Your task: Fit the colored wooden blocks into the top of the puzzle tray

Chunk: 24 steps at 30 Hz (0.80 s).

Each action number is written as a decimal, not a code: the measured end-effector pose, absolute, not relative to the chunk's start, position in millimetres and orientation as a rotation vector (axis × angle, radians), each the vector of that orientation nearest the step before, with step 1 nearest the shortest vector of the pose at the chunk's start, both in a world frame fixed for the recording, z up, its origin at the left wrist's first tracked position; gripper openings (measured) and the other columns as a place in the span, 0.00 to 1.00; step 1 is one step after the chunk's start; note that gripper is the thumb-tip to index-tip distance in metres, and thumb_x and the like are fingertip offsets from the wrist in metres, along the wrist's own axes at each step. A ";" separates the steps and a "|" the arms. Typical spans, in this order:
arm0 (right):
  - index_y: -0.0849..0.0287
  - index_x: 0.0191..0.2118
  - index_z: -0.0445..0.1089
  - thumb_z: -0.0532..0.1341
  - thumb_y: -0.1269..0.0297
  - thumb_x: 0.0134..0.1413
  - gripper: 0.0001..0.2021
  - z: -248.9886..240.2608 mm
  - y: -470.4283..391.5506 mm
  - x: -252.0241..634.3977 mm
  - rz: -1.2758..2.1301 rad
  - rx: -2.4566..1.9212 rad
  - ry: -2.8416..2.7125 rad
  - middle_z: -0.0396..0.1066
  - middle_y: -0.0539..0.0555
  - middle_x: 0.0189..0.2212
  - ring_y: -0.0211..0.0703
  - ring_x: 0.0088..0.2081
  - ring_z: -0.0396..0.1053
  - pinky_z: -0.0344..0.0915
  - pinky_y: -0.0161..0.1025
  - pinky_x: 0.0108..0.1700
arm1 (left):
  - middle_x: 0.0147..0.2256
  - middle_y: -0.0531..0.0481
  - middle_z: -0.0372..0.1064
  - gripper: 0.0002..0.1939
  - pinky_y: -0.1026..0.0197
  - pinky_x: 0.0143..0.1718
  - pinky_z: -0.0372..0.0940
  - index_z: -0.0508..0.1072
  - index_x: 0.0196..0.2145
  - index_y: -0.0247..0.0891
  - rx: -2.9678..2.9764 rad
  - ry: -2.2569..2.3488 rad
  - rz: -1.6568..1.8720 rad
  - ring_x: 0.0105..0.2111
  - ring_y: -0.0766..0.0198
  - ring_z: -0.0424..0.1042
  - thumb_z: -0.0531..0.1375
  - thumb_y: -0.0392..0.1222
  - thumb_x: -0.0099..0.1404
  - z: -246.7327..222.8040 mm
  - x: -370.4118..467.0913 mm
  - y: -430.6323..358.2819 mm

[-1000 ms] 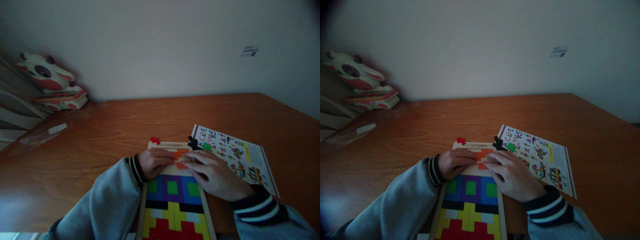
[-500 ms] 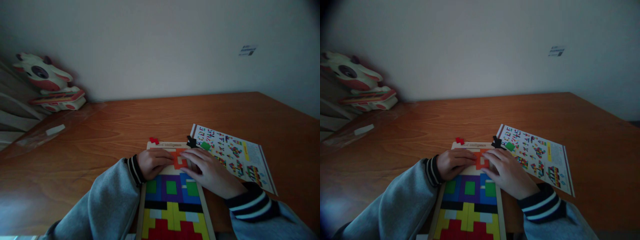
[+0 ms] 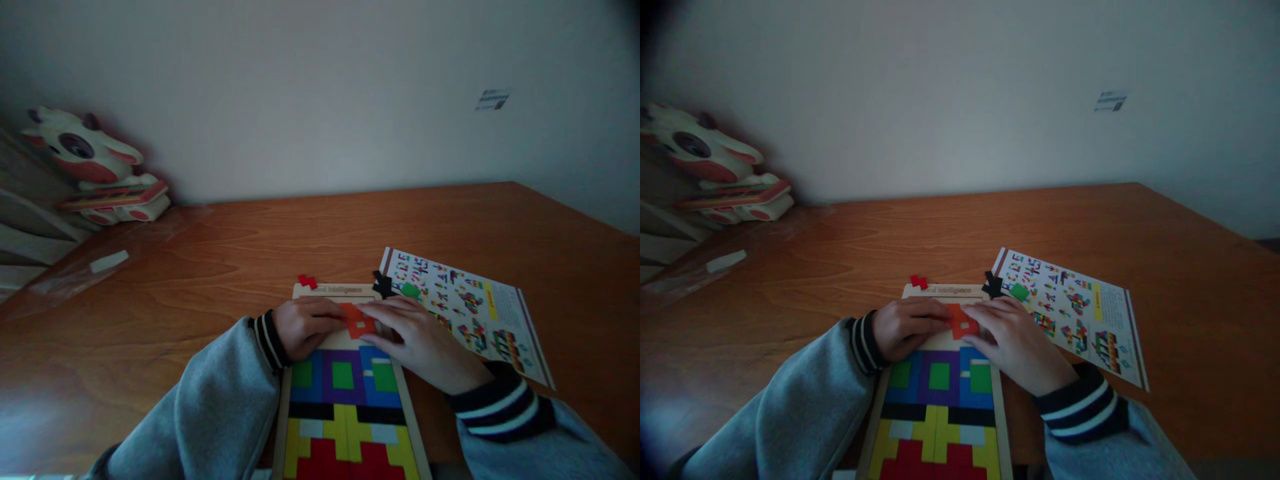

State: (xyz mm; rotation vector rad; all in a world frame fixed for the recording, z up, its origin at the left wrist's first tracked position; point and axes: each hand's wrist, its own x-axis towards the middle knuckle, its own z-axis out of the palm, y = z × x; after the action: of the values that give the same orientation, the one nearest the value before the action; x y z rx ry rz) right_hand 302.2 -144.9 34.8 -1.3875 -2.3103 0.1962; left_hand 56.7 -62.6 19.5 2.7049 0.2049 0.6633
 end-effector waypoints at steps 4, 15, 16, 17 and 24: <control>0.56 0.48 0.71 0.69 0.65 0.49 0.19 37.5 -144.9 301.1 0.191 -1.350 -2.292 0.76 0.53 0.44 0.46 0.45 0.72 0.65 0.50 0.52 | 0.49 0.41 0.71 0.16 0.53 0.51 0.68 0.72 0.49 0.35 2.712 0.197 0.662 0.50 0.57 0.70 0.52 0.32 0.66 18.5 56.4 -62.1; 0.54 0.46 0.72 0.65 0.63 0.54 0.13 39.9 -147.8 297.2 0.195 -1.313 -2.331 0.77 0.51 0.39 0.45 0.41 0.72 0.65 0.49 0.49 | 0.49 0.40 0.72 0.16 0.58 0.50 0.70 0.71 0.50 0.34 2.581 0.219 0.745 0.49 0.61 0.72 0.53 0.32 0.66 15.5 57.7 -64.1; 0.54 0.47 0.72 0.65 0.63 0.54 0.14 38.7 -148.1 297.1 0.184 -1.324 -2.332 0.76 0.51 0.41 0.46 0.42 0.72 0.65 0.50 0.49 | 0.49 0.40 0.71 0.16 0.58 0.50 0.70 0.71 0.51 0.34 2.566 0.240 0.754 0.48 0.61 0.72 0.54 0.32 0.66 15.9 57.9 -64.4; 0.55 0.48 0.72 0.65 0.63 0.54 0.14 37.3 -148.3 297.0 0.172 -1.344 -2.329 0.76 0.53 0.43 0.47 0.43 0.72 0.66 0.50 0.50 | 0.50 0.39 0.71 0.16 0.58 0.50 0.70 0.70 0.51 0.33 2.553 0.257 0.758 0.49 0.60 0.72 0.54 0.33 0.66 16.1 58.1 -64.6; 0.55 0.53 0.70 0.61 0.64 0.57 0.17 34.4 -148.7 293.6 0.151 -1.333 -2.359 0.72 0.55 0.51 0.49 0.49 0.69 0.65 0.54 0.53 | 0.50 0.39 0.70 0.18 0.57 0.51 0.69 0.67 0.55 0.34 2.510 0.290 0.745 0.49 0.59 0.72 0.55 0.35 0.67 18.3 57.3 -63.5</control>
State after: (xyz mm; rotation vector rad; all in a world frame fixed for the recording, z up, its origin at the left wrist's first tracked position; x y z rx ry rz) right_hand 293.6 -148.7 34.4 -1.3335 -2.3593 0.1507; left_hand 57.3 -63.5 18.3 2.5103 0.2902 0.7447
